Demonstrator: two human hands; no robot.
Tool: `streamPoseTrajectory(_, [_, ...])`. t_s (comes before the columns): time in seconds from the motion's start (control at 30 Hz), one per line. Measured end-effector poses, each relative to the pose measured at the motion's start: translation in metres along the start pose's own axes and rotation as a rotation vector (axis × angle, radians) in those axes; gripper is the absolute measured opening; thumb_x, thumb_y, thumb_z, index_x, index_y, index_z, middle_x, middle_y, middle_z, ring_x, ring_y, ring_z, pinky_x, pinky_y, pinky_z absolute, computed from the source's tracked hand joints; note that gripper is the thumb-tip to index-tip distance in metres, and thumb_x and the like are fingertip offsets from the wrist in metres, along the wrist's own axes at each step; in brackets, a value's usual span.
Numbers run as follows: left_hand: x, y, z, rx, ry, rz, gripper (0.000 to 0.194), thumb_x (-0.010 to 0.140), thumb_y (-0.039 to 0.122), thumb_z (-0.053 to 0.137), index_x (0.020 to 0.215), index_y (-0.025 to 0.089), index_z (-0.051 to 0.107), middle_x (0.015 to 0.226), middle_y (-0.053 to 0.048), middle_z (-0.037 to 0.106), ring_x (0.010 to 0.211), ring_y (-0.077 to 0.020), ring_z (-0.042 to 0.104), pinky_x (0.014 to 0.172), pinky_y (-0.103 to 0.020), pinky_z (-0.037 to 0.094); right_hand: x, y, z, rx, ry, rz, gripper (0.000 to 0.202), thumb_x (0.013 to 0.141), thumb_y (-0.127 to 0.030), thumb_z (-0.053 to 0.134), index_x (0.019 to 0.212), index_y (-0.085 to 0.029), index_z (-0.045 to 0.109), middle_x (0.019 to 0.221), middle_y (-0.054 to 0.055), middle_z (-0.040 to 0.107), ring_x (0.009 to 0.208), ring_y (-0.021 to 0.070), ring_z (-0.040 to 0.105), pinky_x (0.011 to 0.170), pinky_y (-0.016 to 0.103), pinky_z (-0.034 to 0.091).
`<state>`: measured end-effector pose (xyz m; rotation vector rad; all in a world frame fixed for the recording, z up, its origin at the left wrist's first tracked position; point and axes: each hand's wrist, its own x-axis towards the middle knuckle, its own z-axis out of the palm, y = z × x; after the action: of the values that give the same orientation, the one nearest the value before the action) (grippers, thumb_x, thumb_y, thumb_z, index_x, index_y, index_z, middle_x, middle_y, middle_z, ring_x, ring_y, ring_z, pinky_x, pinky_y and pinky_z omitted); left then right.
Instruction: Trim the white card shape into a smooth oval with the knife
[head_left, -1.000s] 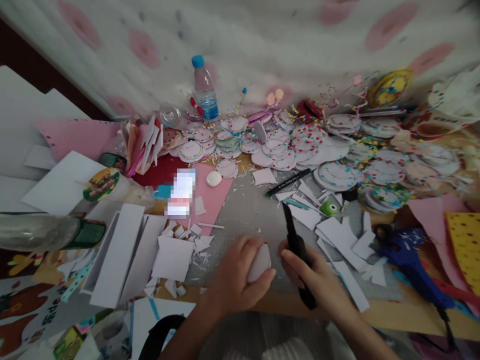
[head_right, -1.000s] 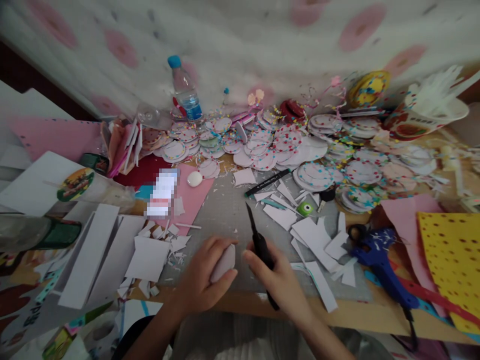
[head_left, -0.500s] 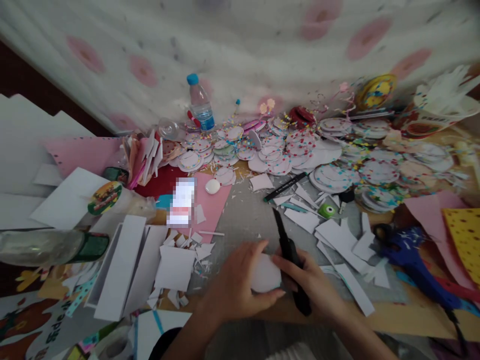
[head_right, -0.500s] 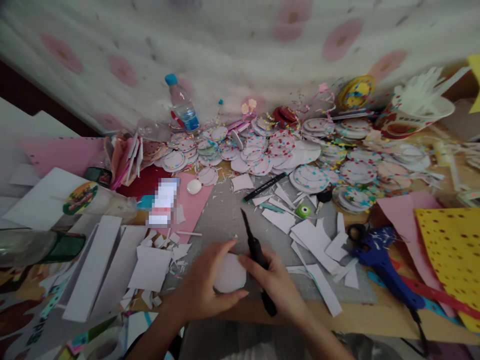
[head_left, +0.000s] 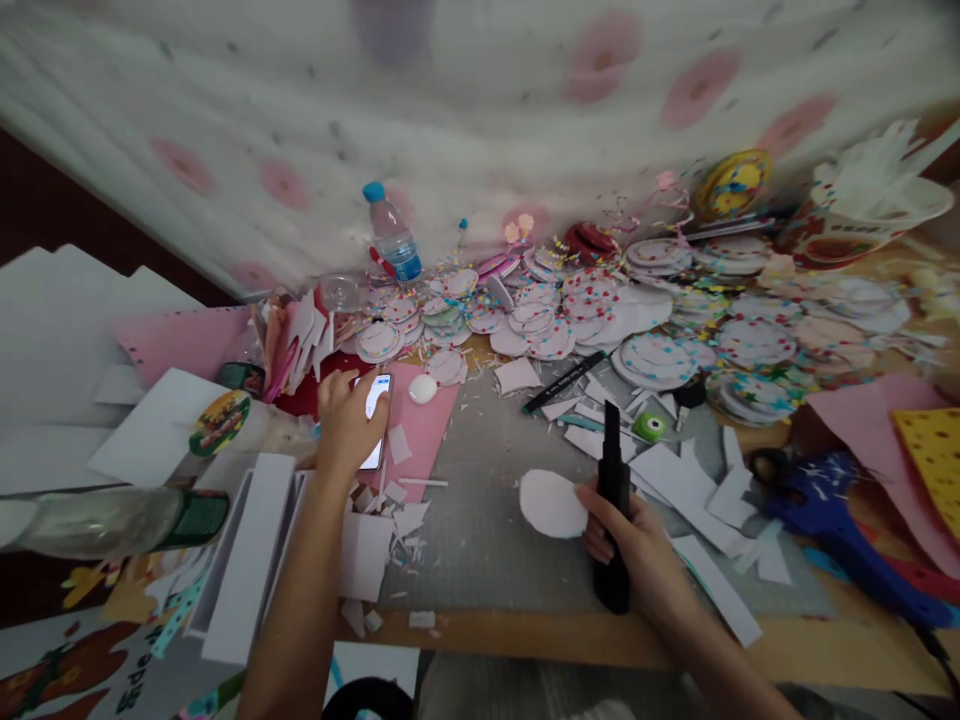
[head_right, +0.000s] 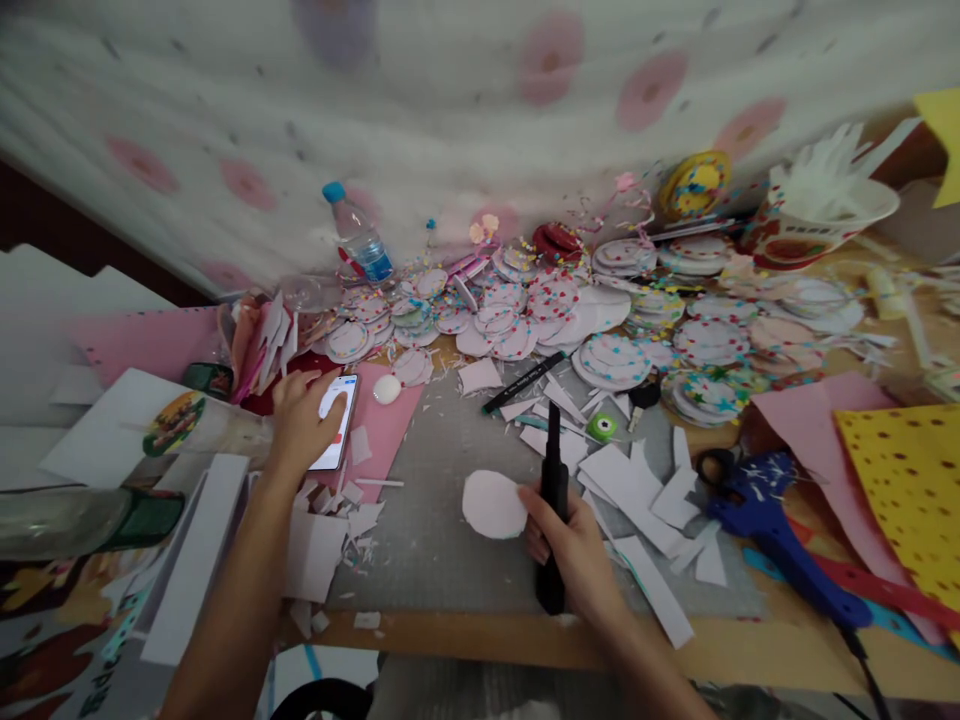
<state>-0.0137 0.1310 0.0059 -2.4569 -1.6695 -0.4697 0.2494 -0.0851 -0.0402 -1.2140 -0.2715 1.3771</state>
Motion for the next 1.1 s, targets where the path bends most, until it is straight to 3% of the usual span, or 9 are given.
streamPoseTrajectory(0.13, [0.013,-0.010,0.017,0.133,-0.100,-0.048,0.051,0.085,0.042,0.051,0.131,0.020,0.055,0.135,-0.016,0.048,0.132,-0.0372,0.030,0.106,-0.051,0.029,0.000,0.002,-0.002,-0.006,-0.020,-0.014,0.035,0.075,-0.042,0.074,0.074,-0.019,0.047,0.047,-0.011,0.038,0.036,0.0022,0.032,0.035,0.016,0.025])
streamPoseTrajectory(0.3, [0.012,-0.010,0.023,0.207,-0.181,-0.070,0.052,0.084,0.046,0.052,0.131,0.025,0.055,0.138,-0.016,0.046,0.134,-0.0386,0.029,0.103,-0.053,0.032,0.001,0.004,-0.005,-0.001,-0.037,-0.020,0.034,0.076,-0.042,0.073,0.078,-0.019,0.048,0.048,-0.011,0.039,0.037,0.0024,0.033,0.035,0.016,0.025])
streamPoseTrajectory(0.43, [0.009,-0.014,0.023,0.213,-0.189,-0.071,0.053,0.084,0.050,0.051,0.131,0.026,0.054,0.137,-0.014,0.048,0.134,-0.0369,0.031,0.101,-0.053,0.034,0.001,0.003,-0.004,-0.003,-0.036,-0.005,0.034,0.077,-0.043,0.072,0.077,-0.019,0.048,0.047,-0.011,0.039,0.037,0.0028,0.033,0.035,0.016,0.026])
streamPoseTrajectory(0.63, [-0.004,-0.022,0.014,0.181,-0.139,-0.045,0.043,0.083,0.048,0.052,0.114,0.021,0.065,0.130,-0.014,0.054,0.131,-0.0355,0.033,0.103,-0.050,0.034,0.001,0.005,-0.005,0.009,-0.034,0.014,0.034,0.078,-0.043,0.071,0.079,-0.019,0.048,0.047,-0.011,0.037,0.037,0.0029,0.031,0.035,0.016,0.026])
streamPoseTrajectory(0.77, [-0.012,-0.027,0.007,0.111,-0.149,-0.056,0.048,0.081,0.046,0.053,0.118,0.016,0.059,0.126,-0.015,0.056,0.125,-0.0338,0.042,0.104,-0.048,0.032,0.000,0.006,-0.007,0.000,-0.041,0.012,0.032,0.079,-0.042,0.070,0.080,-0.019,0.048,0.048,-0.011,0.038,0.037,0.0029,0.032,0.036,0.016,0.028])
streamPoseTrajectory(0.93, [-0.011,-0.027,0.008,0.056,-0.171,-0.129,0.062,0.079,0.049,0.056,0.126,0.009,0.048,0.116,-0.018,0.060,0.110,-0.0325,0.054,0.093,-0.042,0.042,0.000,0.003,-0.006,-0.030,-0.019,0.017,0.033,0.078,-0.043,0.072,0.077,-0.019,0.049,0.048,-0.010,0.038,0.037,0.0030,0.032,0.036,0.016,0.026])
streamPoseTrajectory(1.1, [-0.007,-0.024,0.012,0.015,-0.297,-0.213,0.081,0.074,0.062,0.057,0.137,0.015,0.038,0.111,-0.016,0.062,0.101,-0.0326,0.058,0.083,-0.040,0.045,-0.001,0.002,-0.005,-0.013,-0.004,0.026,0.034,0.076,-0.042,0.073,0.078,-0.019,0.049,0.048,-0.010,0.038,0.037,0.0033,0.031,0.036,0.017,0.026])
